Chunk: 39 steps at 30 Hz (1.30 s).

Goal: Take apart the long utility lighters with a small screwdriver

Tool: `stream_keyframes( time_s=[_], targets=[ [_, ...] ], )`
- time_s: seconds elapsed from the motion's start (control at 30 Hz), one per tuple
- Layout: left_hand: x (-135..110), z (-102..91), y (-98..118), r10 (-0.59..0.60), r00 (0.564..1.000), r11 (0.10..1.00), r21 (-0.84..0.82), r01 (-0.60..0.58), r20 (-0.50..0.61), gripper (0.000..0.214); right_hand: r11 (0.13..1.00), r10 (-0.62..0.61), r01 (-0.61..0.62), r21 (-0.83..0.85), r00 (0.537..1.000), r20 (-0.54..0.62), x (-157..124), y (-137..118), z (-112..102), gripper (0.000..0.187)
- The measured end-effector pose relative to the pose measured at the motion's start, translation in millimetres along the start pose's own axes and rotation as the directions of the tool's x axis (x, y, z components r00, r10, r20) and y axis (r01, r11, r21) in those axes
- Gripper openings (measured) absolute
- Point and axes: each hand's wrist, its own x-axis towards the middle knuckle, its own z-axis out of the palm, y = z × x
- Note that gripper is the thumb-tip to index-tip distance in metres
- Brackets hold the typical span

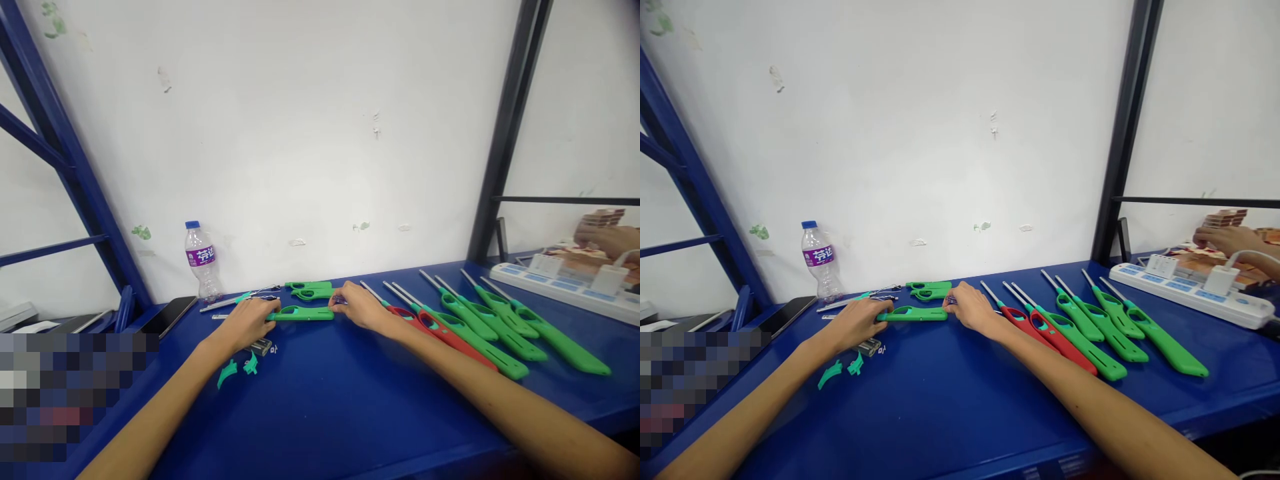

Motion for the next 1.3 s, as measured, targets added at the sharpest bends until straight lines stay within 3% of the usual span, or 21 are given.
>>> stream_keyframes(
  time_s=[0.47, 0.77, 1.07, 1.3],
  targets=[
    [0, 2.1, -2, 0.022, 1.0, 1.0, -0.017, -0.022, -0.016, 0.014, 1.0, 0.003, -0.003, 0.008, 1.0, 0.005, 2, 3, 2, 0.009],
    [0, 3.1, -4, 0.012, 0.999, 1.0, -0.023, -0.013, -0.044, 0.011, 0.992, -0.001, 0.003, 0.124, 1.0, -0.022, 6, 3, -4, 0.021],
    [-1, 7.8, -5, 0.015, 0.998, 1.0, -0.02, -0.016, -0.054, 0.013, 0.945, -0.127, 0.093, 0.315, 0.988, 0.09, -12, -41, -11, 0.017],
    [-3, 7.1, -4, 0.017, 0.997, 1.0, -0.018, -0.018, -0.071, 0.015, 0.917, -0.235, 0.182, 0.354, 0.966, 0.11, -36, -77, 1, 0.018]
  ],
)
